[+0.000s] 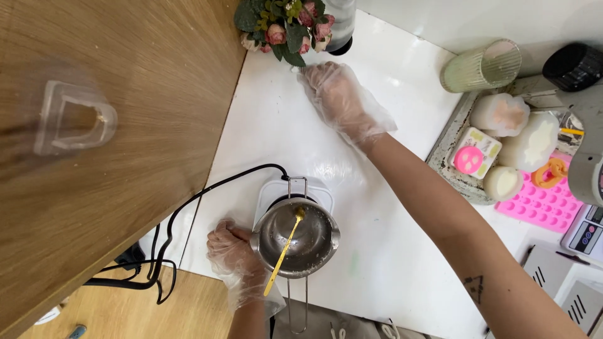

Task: Cleaning a workshop desk and a heat gun tool using wet wipes.

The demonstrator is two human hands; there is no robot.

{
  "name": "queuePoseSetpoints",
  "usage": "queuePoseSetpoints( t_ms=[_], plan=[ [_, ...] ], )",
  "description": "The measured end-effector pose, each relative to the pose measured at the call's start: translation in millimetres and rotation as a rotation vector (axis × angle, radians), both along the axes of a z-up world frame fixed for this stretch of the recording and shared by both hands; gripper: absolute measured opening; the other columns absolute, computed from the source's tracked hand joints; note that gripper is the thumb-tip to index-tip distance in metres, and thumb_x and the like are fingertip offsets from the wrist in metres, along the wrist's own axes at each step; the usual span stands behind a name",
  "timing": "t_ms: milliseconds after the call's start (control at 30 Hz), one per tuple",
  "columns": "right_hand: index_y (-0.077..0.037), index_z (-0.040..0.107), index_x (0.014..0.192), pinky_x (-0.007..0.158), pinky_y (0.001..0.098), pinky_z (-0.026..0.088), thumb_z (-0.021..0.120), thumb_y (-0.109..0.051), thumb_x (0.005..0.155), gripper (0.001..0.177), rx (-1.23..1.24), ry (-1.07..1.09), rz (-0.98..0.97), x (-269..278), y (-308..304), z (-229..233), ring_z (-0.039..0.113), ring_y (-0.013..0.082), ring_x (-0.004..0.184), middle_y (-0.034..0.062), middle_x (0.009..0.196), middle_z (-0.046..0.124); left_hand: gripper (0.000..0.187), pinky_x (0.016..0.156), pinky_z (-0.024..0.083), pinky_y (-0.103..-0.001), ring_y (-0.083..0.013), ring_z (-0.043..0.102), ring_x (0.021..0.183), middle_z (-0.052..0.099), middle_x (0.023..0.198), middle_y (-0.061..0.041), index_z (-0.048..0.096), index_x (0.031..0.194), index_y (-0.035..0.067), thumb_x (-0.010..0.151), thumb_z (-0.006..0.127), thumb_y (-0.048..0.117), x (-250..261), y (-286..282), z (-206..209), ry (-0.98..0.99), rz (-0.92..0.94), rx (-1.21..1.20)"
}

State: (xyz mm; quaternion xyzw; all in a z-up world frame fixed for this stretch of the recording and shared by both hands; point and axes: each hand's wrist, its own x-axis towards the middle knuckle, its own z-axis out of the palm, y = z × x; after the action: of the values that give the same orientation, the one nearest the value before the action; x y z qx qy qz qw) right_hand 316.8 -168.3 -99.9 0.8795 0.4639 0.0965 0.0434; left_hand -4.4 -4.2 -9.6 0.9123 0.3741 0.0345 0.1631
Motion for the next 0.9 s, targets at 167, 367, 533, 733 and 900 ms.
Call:
queuePoseSetpoints(
  t_ms=[167, 367, 533, 733, 900],
  plan=[
    [-0.009, 0.061, 0.141, 0.109, 0.0423, 0.053, 0.063, -0.018, 0.106, 0.036, 0.355, 0.434, -0.179, -47.5, -9.2, 15.1, 0.071, 0.0243, 0.108, 0.0112, 0.126, 0.073, 0.023, 0.077, 0.052, -0.047, -0.0320, 0.061, 0.093, 0.060, 0.100, -0.011, 0.057, 0.112, 0.006, 0.090, 0.062, 0.011, -4.3, 2.4, -11.0, -0.101, -0.017, 0.046],
    [-0.005, 0.066, 0.140, 0.088, 0.0428, 0.057, 0.063, -0.016, 0.105, 0.037, 0.122, 0.488, 0.093, -10.6, -1.8, 30.6, 0.070, 0.0303, 0.093, 0.0138, 0.101, 0.074, 0.020, 0.077, 0.052, -0.047, -0.0327, 0.062, 0.094, 0.063, 0.101, -0.011, 0.061, 0.113, 0.009, 0.093, 0.062, 0.008, 0.2, 4.2, -9.8, -0.033, 0.022, 0.110],
    [-0.008, 0.063, 0.134, 0.092, 0.0402, 0.056, 0.059, -0.020, 0.111, 0.027, 0.359, 0.428, -0.115, 0.7, 55.7, 8.5, 0.069, 0.0302, 0.095, 0.0172, 0.114, 0.073, 0.023, 0.075, 0.051, -0.049, -0.0353, 0.062, 0.093, 0.062, 0.099, -0.013, 0.061, 0.112, 0.007, 0.089, 0.063, 0.008, 7.6, 4.5, 13.9, 0.034, 0.001, 0.007],
    [0.001, 0.057, 0.144, 0.095, 0.0445, 0.056, 0.052, -0.008, 0.103, 0.042, 0.219, 0.304, 0.023, -47.4, 31.7, 14.4, 0.069, 0.0318, 0.089, 0.0223, 0.108, 0.071, 0.019, 0.076, 0.050, -0.052, -0.0367, 0.061, 0.090, 0.062, 0.097, -0.014, 0.060, 0.112, 0.006, 0.093, 0.062, 0.007, 1.1, 6.6, -6.4, -0.051, -0.040, 0.076],
    [0.003, 0.060, 0.133, 0.082, 0.0416, 0.060, 0.054, -0.022, 0.095, 0.046, -0.029, 0.148, 0.266, -12.8, 52.1, 15.1, 0.069, 0.0287, 0.080, 0.0200, 0.090, 0.070, 0.017, 0.072, 0.050, -0.052, -0.0353, 0.062, 0.087, 0.062, 0.095, -0.013, 0.059, 0.111, 0.007, 0.094, 0.061, 0.007, 0.1, 11.0, -11.1, -0.061, 0.030, 0.102]
  ],
)
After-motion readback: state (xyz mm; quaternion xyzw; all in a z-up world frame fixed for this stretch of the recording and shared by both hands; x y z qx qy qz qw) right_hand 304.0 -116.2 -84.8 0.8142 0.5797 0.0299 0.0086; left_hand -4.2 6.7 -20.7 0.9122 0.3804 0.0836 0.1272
